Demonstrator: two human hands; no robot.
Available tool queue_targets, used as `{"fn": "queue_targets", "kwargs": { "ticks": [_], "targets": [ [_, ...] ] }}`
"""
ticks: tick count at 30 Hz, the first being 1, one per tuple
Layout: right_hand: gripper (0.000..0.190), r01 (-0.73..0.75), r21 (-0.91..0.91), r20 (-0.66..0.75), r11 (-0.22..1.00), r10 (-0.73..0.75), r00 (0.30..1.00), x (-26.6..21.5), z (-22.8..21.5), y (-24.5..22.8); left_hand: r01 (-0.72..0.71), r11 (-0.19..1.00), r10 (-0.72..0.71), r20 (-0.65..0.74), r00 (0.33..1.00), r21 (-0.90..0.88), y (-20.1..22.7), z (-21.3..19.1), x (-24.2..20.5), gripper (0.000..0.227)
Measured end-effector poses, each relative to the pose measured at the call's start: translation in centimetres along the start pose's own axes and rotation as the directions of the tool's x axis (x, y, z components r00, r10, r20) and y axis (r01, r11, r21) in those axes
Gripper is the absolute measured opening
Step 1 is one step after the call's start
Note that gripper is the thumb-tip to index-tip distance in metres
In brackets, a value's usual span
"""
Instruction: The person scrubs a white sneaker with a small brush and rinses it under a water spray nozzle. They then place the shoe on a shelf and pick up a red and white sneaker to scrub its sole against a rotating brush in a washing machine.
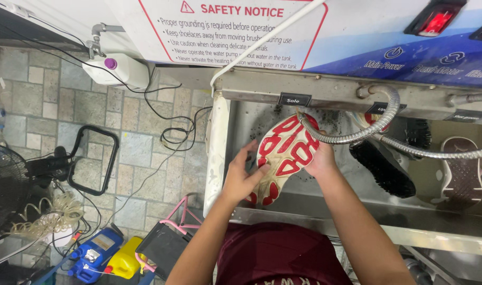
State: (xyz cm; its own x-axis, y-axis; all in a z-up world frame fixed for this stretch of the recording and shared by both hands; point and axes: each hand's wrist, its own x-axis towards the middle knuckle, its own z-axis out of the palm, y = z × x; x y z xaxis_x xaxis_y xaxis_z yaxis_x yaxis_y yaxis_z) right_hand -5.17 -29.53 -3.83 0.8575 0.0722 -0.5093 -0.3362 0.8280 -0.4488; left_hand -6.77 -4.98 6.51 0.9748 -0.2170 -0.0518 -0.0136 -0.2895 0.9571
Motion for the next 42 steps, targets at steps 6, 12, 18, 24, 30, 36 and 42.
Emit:
{"fn": "queue_targets", "kwargs": {
  "ticks": [6, 12, 18, 24, 30, 36, 42],
  "targets": [
    [0.048, 0.075, -0.117, 0.083, 0.990, -0.066, 0.994, 0.8, 2.1, -0.7, 0.104, 0.976, -0.094, 0.063, 0.994, -0.190, -0.3, 1.1, 2.9, 0.049],
    [0.054, 0.056, -0.337, 0.107, 0.940, -0.021, 0.994, -0.1, 4.6, 0.7, 0.182, 0.883, -0.228, -0.055, 0.972, -0.432, -2.0, 1.9, 3.9, 0.043],
    [0.058, -0.274, -0.217, 0.175, 0.937, 0.314, 0.933, -2.6, 7.3, 2.0, 0.287, 0.554, -0.464, -0.003, 0.886, -0.782, -1.5, 1.7, 6.1, 0.043],
    [0.056, -0.296, -0.207, 0.133, 0.933, 0.327, 0.936, -1.8, 11.3, 0.1, 0.290, 0.374, -0.478, 0.085, 0.874, -0.881, -0.5, 0.2, 9.2, 0.054],
    [0.045, -0.287, 0.108, 0.154, 0.952, 0.269, 0.951, 1.8, 12.5, 0.9, 0.334, 0.544, -0.524, -0.001, 0.852, -0.770, -3.7, -0.8, 12.6, 0.044],
    [0.042, -0.240, 0.191, 0.212, 0.952, 0.199, 0.957, 5.2, 11.4, 2.4, 0.414, 0.734, -0.525, -0.061, 0.849, -0.539, -5.3, -1.6, 14.6, 0.039],
    [0.051, -0.285, 0.118, 0.285, 0.951, 0.243, 0.927, 2.8, 12.4, 1.7, 0.366, 0.600, -0.531, -0.012, 0.847, -0.712, -3.3, -1.3, 13.4, 0.034]
  ]
}}
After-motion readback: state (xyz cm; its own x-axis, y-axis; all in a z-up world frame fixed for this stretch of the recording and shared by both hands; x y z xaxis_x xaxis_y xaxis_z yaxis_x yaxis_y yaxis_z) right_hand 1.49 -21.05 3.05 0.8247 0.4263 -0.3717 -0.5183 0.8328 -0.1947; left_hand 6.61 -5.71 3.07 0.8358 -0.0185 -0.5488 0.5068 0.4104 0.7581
